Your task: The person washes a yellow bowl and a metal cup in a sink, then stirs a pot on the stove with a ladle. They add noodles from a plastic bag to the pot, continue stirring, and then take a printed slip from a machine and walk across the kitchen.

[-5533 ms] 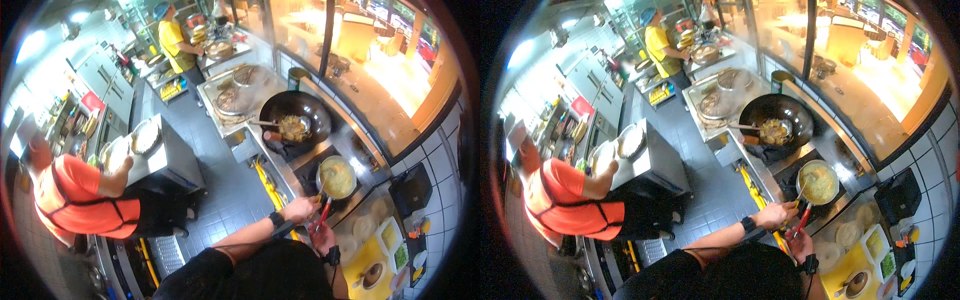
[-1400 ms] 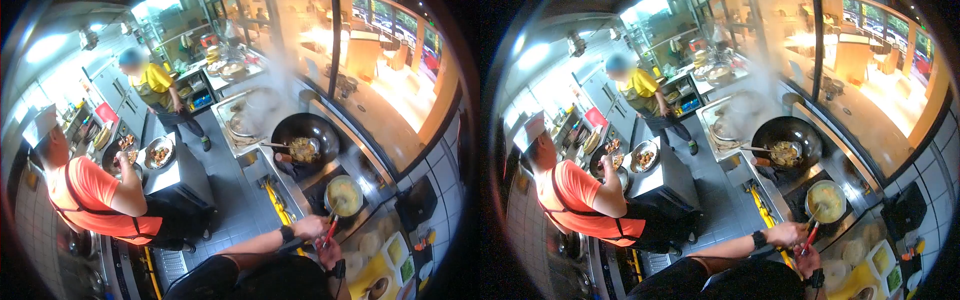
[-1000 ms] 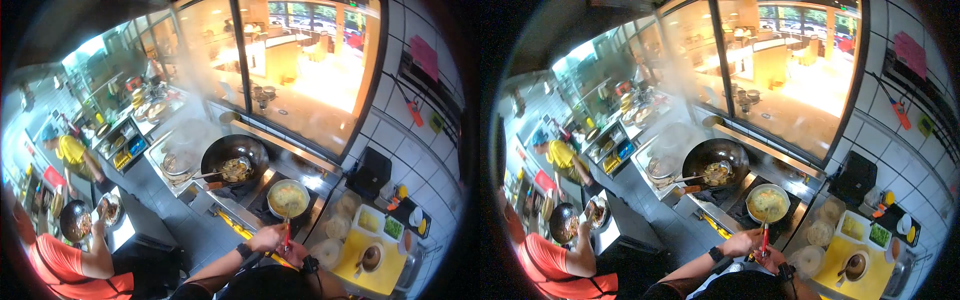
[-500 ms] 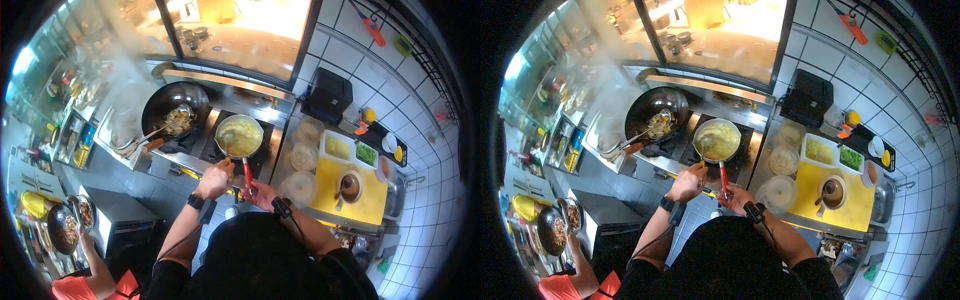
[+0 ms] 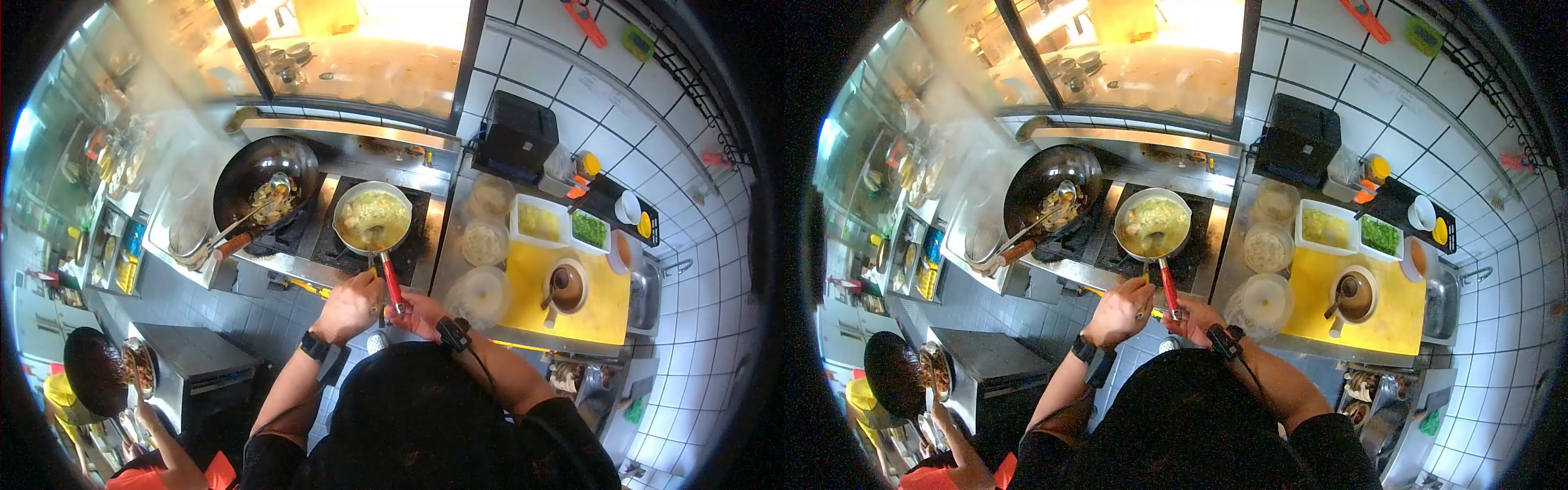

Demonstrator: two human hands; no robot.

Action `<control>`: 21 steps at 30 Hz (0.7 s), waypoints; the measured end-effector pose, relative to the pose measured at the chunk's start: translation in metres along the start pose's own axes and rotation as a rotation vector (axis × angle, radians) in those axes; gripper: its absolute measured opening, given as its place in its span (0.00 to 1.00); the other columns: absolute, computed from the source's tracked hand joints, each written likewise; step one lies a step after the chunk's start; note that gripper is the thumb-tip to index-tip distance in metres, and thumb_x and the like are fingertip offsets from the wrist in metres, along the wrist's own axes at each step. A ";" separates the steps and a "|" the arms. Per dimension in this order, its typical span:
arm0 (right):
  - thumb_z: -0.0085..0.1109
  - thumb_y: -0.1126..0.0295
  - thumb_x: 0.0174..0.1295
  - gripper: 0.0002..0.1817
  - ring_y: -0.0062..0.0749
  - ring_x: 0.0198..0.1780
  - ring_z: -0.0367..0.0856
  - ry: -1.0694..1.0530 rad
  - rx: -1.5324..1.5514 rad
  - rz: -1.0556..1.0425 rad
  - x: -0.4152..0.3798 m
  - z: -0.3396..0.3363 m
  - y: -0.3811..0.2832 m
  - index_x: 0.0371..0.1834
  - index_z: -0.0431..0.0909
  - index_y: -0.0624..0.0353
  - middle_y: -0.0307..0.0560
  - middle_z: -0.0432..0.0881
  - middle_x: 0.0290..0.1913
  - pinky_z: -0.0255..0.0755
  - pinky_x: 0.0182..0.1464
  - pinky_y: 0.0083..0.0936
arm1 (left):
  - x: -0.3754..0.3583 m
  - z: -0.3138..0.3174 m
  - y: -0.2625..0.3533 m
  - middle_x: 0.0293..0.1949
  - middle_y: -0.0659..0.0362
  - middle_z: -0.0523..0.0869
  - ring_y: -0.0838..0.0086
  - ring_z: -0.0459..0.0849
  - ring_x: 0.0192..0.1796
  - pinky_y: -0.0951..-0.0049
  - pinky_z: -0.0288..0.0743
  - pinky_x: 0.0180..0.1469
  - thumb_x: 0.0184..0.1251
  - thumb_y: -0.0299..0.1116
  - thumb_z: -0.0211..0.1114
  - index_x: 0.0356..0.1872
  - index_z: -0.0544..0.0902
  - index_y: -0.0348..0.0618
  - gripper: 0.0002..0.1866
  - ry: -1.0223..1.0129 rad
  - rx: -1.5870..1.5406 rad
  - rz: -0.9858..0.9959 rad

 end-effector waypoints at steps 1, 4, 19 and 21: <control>0.51 0.61 0.72 0.14 0.39 0.43 0.86 -0.019 -0.001 -0.002 0.001 0.000 0.001 0.54 0.73 0.57 0.52 0.85 0.41 0.83 0.46 0.32 | 0.001 -0.005 -0.003 0.47 0.43 0.83 0.49 0.85 0.46 0.57 0.82 0.45 0.59 0.26 0.64 0.47 0.81 0.36 0.14 0.042 -0.052 0.022; 0.50 0.61 0.73 0.14 0.37 0.41 0.86 -0.015 0.039 0.000 -0.009 0.008 -0.001 0.54 0.73 0.55 0.50 0.84 0.40 0.84 0.45 0.30 | 0.001 0.004 -0.036 0.49 0.41 0.83 0.49 0.85 0.46 0.57 0.81 0.47 0.60 0.26 0.64 0.47 0.81 0.36 0.14 0.205 -0.098 -0.031; 0.50 0.65 0.73 0.14 0.41 0.45 0.84 0.077 -0.011 -0.022 -0.006 0.005 0.000 0.56 0.71 0.60 0.52 0.81 0.45 0.84 0.45 0.33 | 0.022 0.021 -0.076 0.61 0.38 0.74 0.50 0.80 0.59 0.62 0.79 0.56 0.57 0.26 0.59 0.51 0.78 0.35 0.18 -0.095 0.285 0.233; 0.51 0.66 0.73 0.15 0.41 0.45 0.84 0.071 -0.003 -0.015 -0.003 0.002 0.002 0.58 0.71 0.60 0.52 0.81 0.46 0.84 0.46 0.33 | 0.015 0.021 -0.072 0.61 0.37 0.73 0.51 0.80 0.58 0.62 0.79 0.55 0.59 0.27 0.58 0.48 0.78 0.34 0.16 -0.100 0.307 0.206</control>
Point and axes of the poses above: each hand's wrist, its own x-axis towards the middle knuckle, its own z-axis out of the palm, y = z × x, the point moved 5 cm from there along x, towards the middle knuckle
